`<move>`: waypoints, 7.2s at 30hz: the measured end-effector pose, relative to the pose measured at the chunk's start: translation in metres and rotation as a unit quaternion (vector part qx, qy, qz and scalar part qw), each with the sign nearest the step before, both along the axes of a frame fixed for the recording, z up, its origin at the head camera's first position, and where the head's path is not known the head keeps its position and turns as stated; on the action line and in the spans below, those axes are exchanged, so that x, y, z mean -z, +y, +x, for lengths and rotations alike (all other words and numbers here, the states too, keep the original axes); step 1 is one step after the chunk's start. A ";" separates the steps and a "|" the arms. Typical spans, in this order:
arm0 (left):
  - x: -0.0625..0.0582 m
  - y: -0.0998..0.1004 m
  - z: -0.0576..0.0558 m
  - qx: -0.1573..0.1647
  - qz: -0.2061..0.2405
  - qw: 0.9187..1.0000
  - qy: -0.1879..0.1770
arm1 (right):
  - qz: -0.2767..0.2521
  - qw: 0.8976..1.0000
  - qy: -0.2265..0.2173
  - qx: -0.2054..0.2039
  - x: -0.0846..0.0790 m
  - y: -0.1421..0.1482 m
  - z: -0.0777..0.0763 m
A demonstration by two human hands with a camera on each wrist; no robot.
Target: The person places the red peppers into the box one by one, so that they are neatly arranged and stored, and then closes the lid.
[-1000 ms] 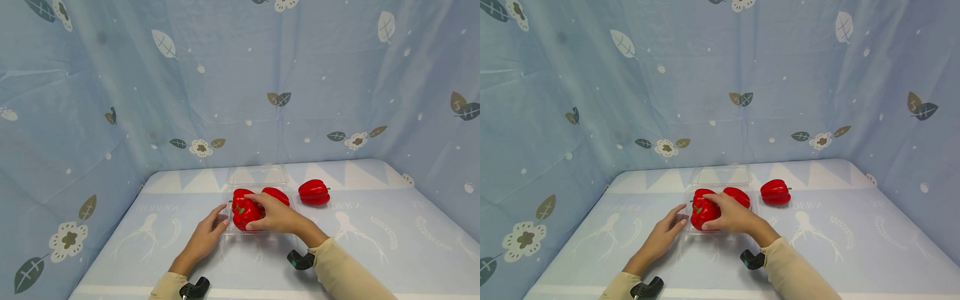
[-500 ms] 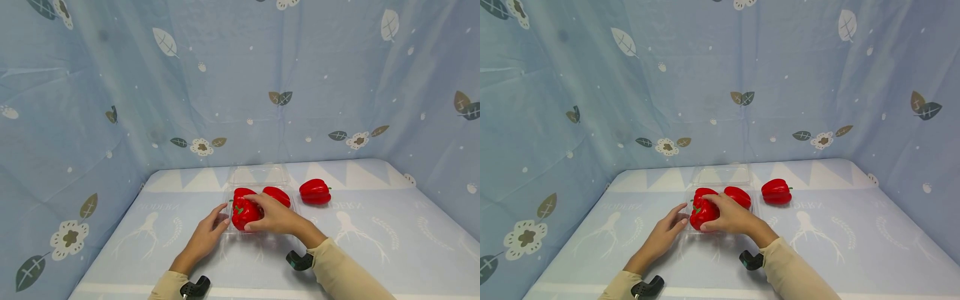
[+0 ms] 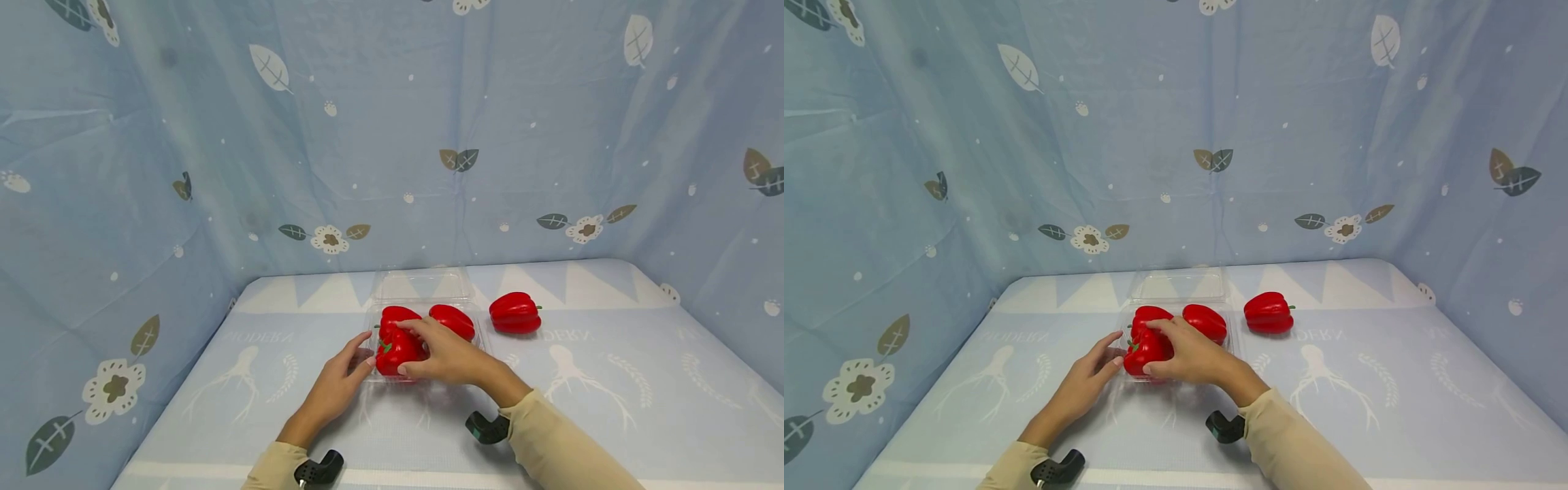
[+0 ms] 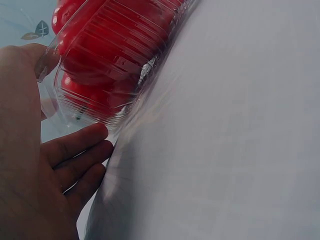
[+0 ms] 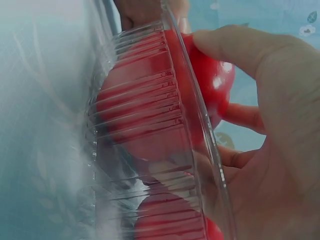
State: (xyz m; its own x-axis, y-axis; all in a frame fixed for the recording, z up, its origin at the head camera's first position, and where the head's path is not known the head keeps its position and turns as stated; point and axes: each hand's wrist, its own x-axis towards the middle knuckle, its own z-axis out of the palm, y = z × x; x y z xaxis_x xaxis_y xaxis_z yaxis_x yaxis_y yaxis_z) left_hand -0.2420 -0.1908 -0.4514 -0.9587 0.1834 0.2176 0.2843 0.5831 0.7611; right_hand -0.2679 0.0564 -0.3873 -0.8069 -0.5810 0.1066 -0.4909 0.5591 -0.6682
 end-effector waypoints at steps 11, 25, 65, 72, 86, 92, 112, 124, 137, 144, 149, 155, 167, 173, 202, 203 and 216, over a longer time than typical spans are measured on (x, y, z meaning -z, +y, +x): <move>0.000 0.000 0.001 0.003 0.005 1.000 0.002 | 0.014 0.999 0.028 0.009 -0.002 -0.007 0.002; -0.002 0.001 0.001 0.003 -0.001 1.000 0.000 | 0.048 0.998 0.039 0.022 -0.001 -0.007 0.004; -0.001 0.001 0.001 -0.003 -0.005 1.000 0.001 | -0.032 0.994 0.084 0.062 -0.006 0.020 0.008; -0.002 0.001 0.002 0.000 -0.003 1.000 0.003 | -0.110 0.984 0.114 0.086 -0.007 0.045 0.001; -0.002 0.001 0.002 0.001 -0.002 1.000 0.001 | -0.087 0.965 0.148 0.197 0.002 0.120 -0.011; -0.001 0.000 0.001 0.001 0.001 1.000 0.000 | -0.077 0.958 0.136 0.240 0.000 0.148 -0.013; -0.001 0.000 0.000 -0.002 0.003 1.000 -0.005 | -0.135 0.933 0.056 0.330 0.021 0.197 -0.021; -0.003 0.001 -0.002 -0.005 0.000 1.000 -0.002 | -0.137 0.927 -0.072 0.342 0.035 0.189 -0.033; -0.001 -0.001 0.002 -0.005 0.000 1.000 -0.010 | -0.104 0.937 -0.071 0.326 0.044 0.177 -0.031; 0.001 -0.001 0.001 -0.006 0.000 1.000 -0.006 | -0.097 0.937 -0.069 0.328 0.044 0.174 -0.032; 0.000 -0.001 0.000 -0.006 0.001 1.000 -0.003 | -0.097 0.937 -0.069 0.327 0.045 0.172 -0.036; -0.001 -0.001 0.001 -0.006 0.003 1.000 -0.003 | -0.094 0.940 -0.054 0.324 0.048 0.171 -0.038; -0.002 0.002 0.001 0.001 0.012 1.000 -0.002 | -0.087 0.939 -0.029 0.333 0.049 0.171 -0.038; -0.002 0.001 0.001 -0.001 0.008 1.000 -0.001 | -0.084 0.936 -0.029 0.341 0.049 0.170 -0.040; -0.002 0.001 0.001 -0.005 0.005 1.000 -0.003 | -0.283 0.909 -0.050 0.301 0.044 0.170 -0.027; -0.002 0.001 0.001 -0.005 0.005 1.000 -0.004 | -0.293 0.907 -0.050 0.298 0.044 0.170 -0.027; -0.001 0.000 0.001 0.000 0.006 1.000 0.000 | -0.428 0.866 -0.109 0.233 0.043 0.168 -0.024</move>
State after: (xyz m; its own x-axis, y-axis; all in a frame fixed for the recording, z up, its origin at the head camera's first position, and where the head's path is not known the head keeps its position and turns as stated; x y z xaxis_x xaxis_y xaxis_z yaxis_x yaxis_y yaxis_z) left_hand -0.2414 -0.1908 -0.4508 -0.9589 0.1798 0.2193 0.2833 0.5734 0.7687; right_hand -0.2916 0.2249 -0.4307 -0.9878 0.0297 0.1526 -0.1546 -0.0848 -0.9843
